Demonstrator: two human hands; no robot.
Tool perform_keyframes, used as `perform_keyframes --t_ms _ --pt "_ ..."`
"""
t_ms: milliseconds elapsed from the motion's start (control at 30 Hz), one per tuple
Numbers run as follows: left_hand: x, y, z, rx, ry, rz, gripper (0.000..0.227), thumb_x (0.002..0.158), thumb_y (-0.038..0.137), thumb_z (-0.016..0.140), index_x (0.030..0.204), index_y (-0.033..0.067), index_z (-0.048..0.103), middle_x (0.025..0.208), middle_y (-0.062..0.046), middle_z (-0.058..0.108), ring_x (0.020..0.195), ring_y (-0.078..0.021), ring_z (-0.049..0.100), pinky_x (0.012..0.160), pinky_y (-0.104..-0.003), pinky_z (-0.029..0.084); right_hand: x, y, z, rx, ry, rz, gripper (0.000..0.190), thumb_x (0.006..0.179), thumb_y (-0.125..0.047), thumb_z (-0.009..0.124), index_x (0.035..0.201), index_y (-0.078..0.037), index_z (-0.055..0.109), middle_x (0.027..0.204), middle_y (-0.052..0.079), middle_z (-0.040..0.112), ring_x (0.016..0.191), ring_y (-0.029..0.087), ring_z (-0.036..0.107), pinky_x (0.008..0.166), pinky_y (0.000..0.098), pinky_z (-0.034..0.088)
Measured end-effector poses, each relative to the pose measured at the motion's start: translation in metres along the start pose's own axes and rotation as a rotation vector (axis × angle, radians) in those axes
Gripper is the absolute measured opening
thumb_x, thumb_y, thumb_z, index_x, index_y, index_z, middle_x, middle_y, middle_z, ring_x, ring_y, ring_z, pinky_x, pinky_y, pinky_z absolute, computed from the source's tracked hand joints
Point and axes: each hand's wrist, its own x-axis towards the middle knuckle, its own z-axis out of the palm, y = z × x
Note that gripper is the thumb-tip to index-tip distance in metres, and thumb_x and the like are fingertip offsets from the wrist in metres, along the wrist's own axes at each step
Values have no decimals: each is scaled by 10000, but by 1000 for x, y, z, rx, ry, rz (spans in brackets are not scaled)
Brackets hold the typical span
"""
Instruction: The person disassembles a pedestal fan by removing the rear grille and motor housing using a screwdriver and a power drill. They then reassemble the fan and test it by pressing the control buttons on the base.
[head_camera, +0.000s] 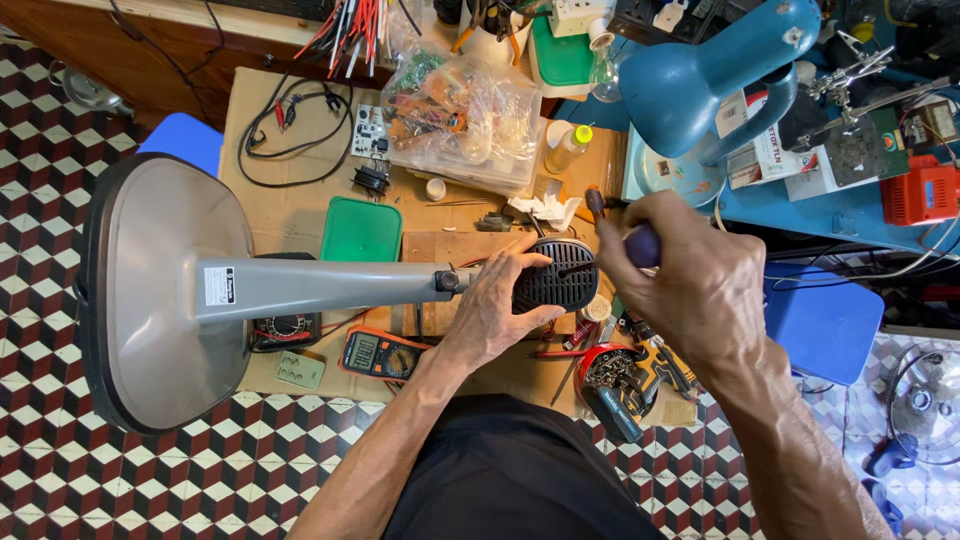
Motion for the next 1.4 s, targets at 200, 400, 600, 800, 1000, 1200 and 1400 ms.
perform_keyframes --t_ms 200,400,600,800,1000,1200,1400 --pt "11 4 7 89 106 56 343 928 295 770 1164 60 685 1381 -125 634 1330 -332 588 1151 -469 466 17 -24 -10 -295 -367 -65 425 954 -481 691 837 -77 635 608 12 591 487 156 604 456 367 499" --pt "14 3 12 38 182 95 221 919 200 770 1097 74 733 1339 -93 667 1256 -314 628 1088 -442 506 29 -21 -27 83 -485 -208 373 930 -292 693 1189 -40 600 989 114 616 732 227 674 609 385 559" --pt "10 0 9 69 143 77 274 872 143 767 1135 73 740 1373 -99 648 1308 -323 595 1119 -437 492 24 -22 -14 82 -493 -311 379 910 -318 702 1162 -53 603 929 110 596 708 241 650 544 399 538" --pt "3 8 8 53 79 88 763 787 317 898 1413 105 518 1503 -192 487 1408 -387 447 1160 -488 390 18 -19 -23 -15 -378 -322 322 917 -323 708 1067 -57 607 913 100 589 650 222 637 543 406 512" --pt "4 -1 0 92 2 13 1071 663 428 897 1547 164 354 1510 -172 497 1398 -382 486 1145 -476 431 27 -30 -23 -302 -790 -265 370 997 -506 574 1043 -139 587 920 38 609 737 202 657 625 368 543" --pt "4 -13 -1 151 -42 -64 1059 671 498 945 1491 185 351 1398 -150 560 1273 -378 594 1067 -492 477 33 -24 -29 5 -717 -392 301 912 -252 654 1161 -99 581 959 105 628 791 268 679 659 407 547" --pt "3 -11 1 94 36 37 1038 685 484 915 1537 222 382 1442 -130 573 1287 -346 620 1082 -483 504 37 -21 -30 -137 -637 -197 333 954 -402 641 1007 -83 561 876 36 664 737 206 702 641 377 561"
